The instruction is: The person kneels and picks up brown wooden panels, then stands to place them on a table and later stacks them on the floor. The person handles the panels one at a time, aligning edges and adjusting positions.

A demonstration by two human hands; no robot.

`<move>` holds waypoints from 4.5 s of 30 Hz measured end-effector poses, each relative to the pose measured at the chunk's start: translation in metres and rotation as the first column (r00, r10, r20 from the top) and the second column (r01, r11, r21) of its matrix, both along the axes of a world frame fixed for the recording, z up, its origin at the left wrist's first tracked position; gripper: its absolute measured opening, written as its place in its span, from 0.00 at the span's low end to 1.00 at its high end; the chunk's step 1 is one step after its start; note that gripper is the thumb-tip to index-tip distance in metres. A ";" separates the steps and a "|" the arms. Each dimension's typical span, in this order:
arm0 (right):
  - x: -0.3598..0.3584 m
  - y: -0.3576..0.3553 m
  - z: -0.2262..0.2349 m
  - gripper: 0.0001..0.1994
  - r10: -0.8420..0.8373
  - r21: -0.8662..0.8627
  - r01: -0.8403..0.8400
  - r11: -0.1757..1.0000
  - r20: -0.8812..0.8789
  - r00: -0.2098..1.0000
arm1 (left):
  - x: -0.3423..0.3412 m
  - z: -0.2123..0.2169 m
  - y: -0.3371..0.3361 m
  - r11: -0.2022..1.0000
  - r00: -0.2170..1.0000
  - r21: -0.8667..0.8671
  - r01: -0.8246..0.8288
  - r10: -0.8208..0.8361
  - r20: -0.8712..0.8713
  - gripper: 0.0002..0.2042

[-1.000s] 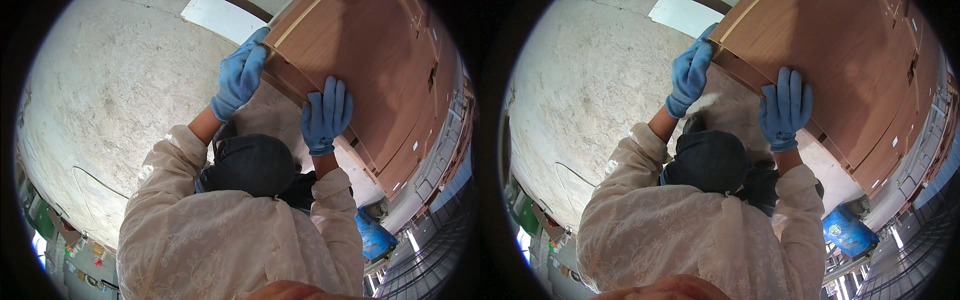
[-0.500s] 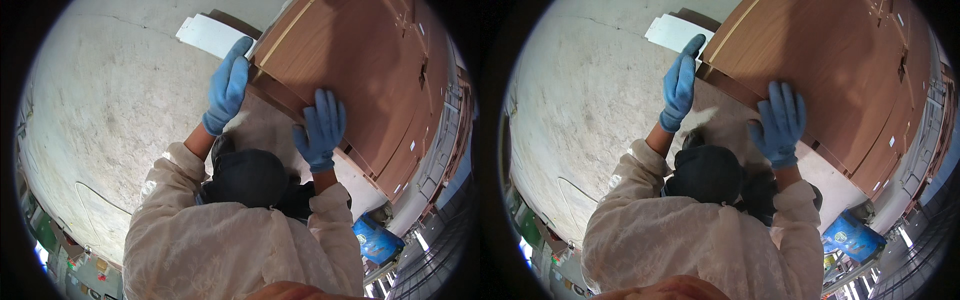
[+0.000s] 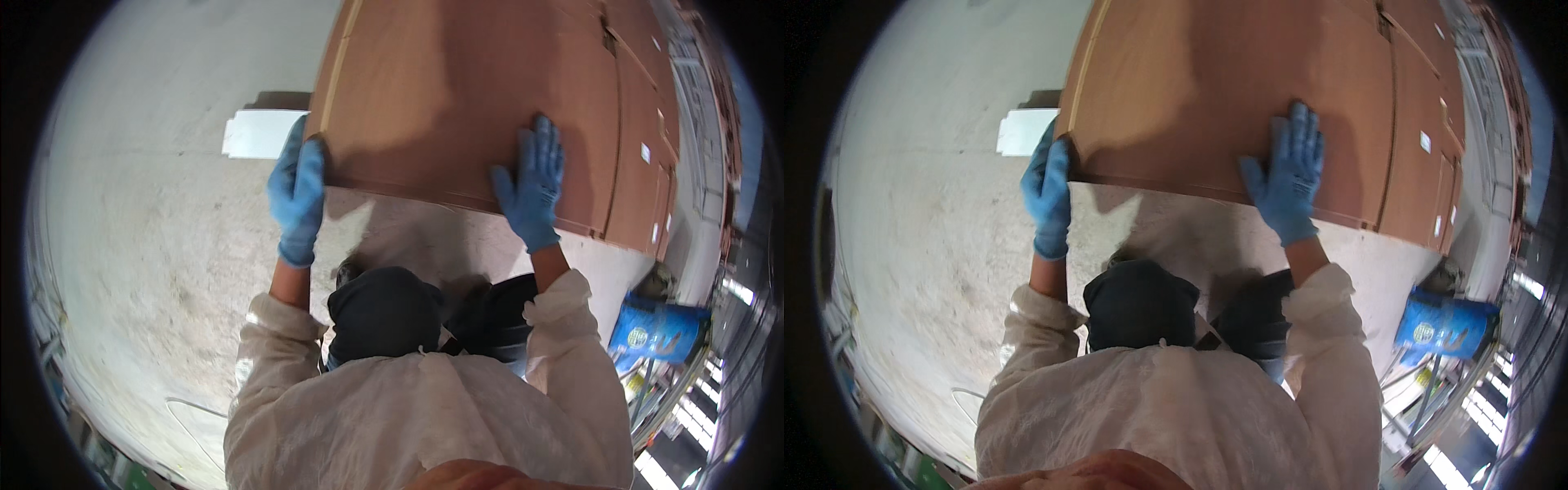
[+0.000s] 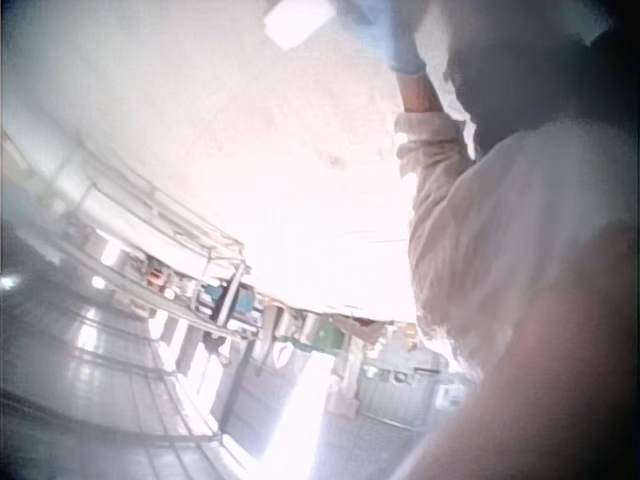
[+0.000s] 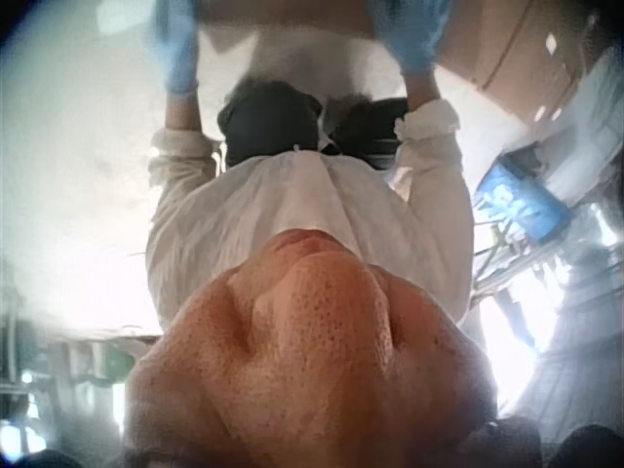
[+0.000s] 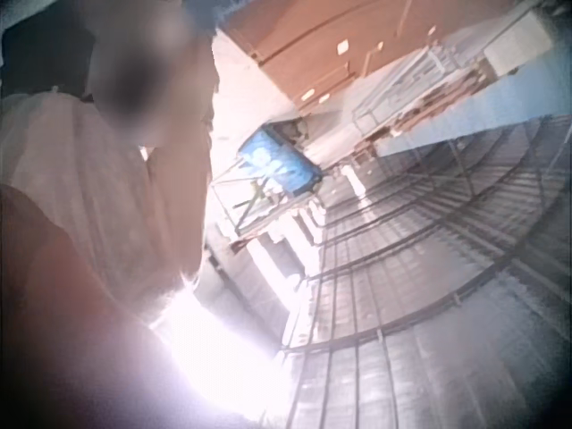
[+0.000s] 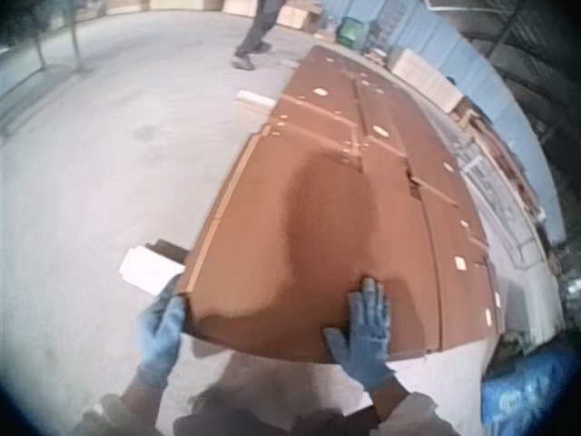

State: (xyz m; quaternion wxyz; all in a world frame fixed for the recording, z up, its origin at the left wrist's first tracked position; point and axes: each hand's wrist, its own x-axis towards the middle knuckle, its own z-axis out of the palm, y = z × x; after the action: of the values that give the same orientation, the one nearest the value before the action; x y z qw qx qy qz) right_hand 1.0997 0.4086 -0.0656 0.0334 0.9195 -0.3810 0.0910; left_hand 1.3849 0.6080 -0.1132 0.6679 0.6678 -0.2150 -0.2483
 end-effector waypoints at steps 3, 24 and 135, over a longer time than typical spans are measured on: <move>0.002 0.009 0.005 0.35 -0.029 0.038 0.028 0.999 0.023 0.999 | -0.004 -0.002 0.007 0.999 0.999 0.039 -0.029 0.028 0.035 0.21; -0.192 -0.049 -0.010 0.29 -0.452 -0.256 0.425 0.868 -0.054 0.891 | 0.009 -0.007 0.005 0.995 0.982 0.092 -0.036 0.018 0.188 0.19; -0.131 -0.054 0.000 0.34 0.021 0.153 -0.022 0.988 0.007 1.000 | -0.019 -0.012 0.014 0.989 0.945 -0.091 -0.120 0.142 0.293 0.19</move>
State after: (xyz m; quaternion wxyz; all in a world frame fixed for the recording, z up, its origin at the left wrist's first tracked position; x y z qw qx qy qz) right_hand 0.9687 0.3547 -0.0659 -0.0393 0.9231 -0.3770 0.0644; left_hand 1.3657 0.6221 -0.1255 0.6664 0.6860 -0.2774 -0.0915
